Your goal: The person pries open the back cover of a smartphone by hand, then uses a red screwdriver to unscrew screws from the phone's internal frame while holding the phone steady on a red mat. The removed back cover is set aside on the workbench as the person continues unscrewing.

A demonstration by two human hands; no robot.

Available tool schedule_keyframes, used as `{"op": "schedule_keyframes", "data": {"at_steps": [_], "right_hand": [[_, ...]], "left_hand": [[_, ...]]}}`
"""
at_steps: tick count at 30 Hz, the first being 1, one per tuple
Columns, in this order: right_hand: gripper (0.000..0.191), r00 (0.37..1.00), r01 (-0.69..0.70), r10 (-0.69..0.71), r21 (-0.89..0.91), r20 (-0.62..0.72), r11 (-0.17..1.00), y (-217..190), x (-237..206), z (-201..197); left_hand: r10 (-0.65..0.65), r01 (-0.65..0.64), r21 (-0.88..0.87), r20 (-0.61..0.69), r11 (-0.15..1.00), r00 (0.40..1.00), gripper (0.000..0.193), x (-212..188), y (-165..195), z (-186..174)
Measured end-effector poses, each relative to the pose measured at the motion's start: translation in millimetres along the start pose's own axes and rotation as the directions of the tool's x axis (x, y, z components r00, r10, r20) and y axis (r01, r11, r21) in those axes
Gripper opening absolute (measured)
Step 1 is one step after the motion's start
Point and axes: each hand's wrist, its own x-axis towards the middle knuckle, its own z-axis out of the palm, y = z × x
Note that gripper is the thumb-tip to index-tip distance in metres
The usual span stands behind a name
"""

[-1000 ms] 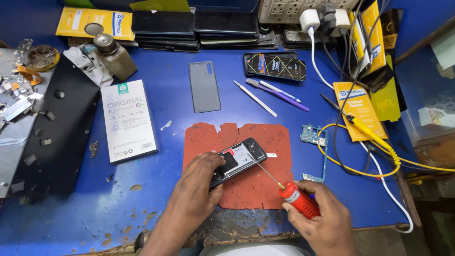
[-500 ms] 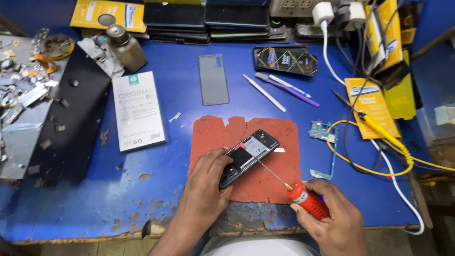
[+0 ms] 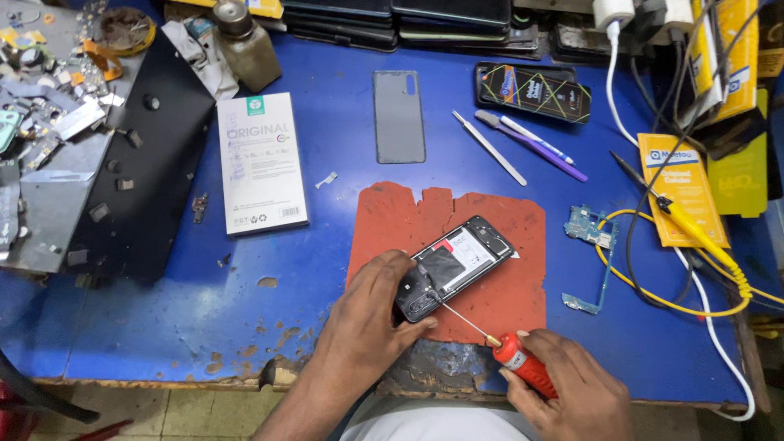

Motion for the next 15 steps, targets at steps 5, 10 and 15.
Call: {"op": "schedule_keyframes", "data": {"at_steps": [5, 10, 15], "right_hand": [[0.053, 0.999, 0.03, -0.03, 0.002, 0.021, 1.0, -2, 1, 8], [0.054, 0.999, 0.038, -0.038, 0.009, 0.018, 0.999, -3, 1, 14], [0.056, 0.996, 0.054, -0.055, 0.008, 0.067, 0.998, -2, 1, 15]], "left_hand": [[0.033, -0.034, -0.018, -0.026, 0.999, 0.999, 0.078, 0, -10, -6], [0.012, -0.013, -0.015, -0.018, 1.0, 1.0, 0.079, 1, -12, -6], [0.004, -0.004, -0.003, -0.007, 1.0, 1.0, 0.082, 2, -12, -7]]}}
